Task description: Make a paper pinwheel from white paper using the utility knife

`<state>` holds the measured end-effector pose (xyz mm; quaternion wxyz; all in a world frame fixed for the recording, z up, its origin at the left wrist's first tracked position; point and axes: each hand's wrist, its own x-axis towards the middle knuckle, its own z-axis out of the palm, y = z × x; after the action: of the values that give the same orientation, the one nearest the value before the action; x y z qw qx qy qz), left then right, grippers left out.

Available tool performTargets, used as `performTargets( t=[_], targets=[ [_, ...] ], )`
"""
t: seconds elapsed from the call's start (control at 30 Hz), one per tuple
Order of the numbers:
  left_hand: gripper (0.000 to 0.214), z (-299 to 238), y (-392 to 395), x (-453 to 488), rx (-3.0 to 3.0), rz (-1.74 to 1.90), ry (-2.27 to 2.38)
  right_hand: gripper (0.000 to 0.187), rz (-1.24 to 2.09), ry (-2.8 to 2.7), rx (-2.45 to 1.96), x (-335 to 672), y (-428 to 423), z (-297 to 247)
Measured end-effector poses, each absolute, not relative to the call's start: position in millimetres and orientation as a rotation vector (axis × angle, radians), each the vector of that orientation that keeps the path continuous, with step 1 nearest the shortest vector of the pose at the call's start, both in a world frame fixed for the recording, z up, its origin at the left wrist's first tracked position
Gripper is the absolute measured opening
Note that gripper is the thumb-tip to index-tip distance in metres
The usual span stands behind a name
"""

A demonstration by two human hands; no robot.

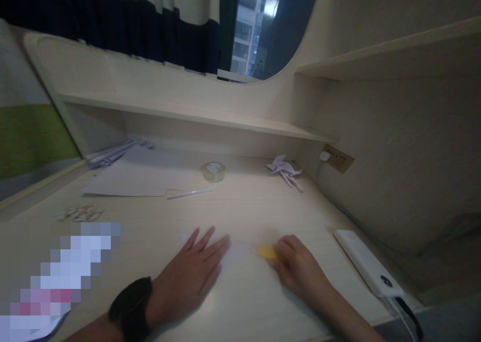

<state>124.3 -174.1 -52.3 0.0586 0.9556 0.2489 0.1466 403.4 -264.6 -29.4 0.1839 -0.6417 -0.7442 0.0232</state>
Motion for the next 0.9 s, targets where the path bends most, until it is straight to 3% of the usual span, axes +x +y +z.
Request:
performTargets(
  t=[0.53,0.73,0.9],
  targets=[
    [0.049,-47,-176,120,2.894,0.425,0.75,0.008,0.042,-1.97,-1.922,425,-266,-33],
    [0.05,-50,-172,126,2.881,0.45,0.917,0.027,0.217,-1.742,-1.99,410,-251,-19],
    [0.056,-20,-177,114,2.805,0.394,1.041,0.033,0.542,-1.652,-1.892,396,-236,-2]
  ],
)
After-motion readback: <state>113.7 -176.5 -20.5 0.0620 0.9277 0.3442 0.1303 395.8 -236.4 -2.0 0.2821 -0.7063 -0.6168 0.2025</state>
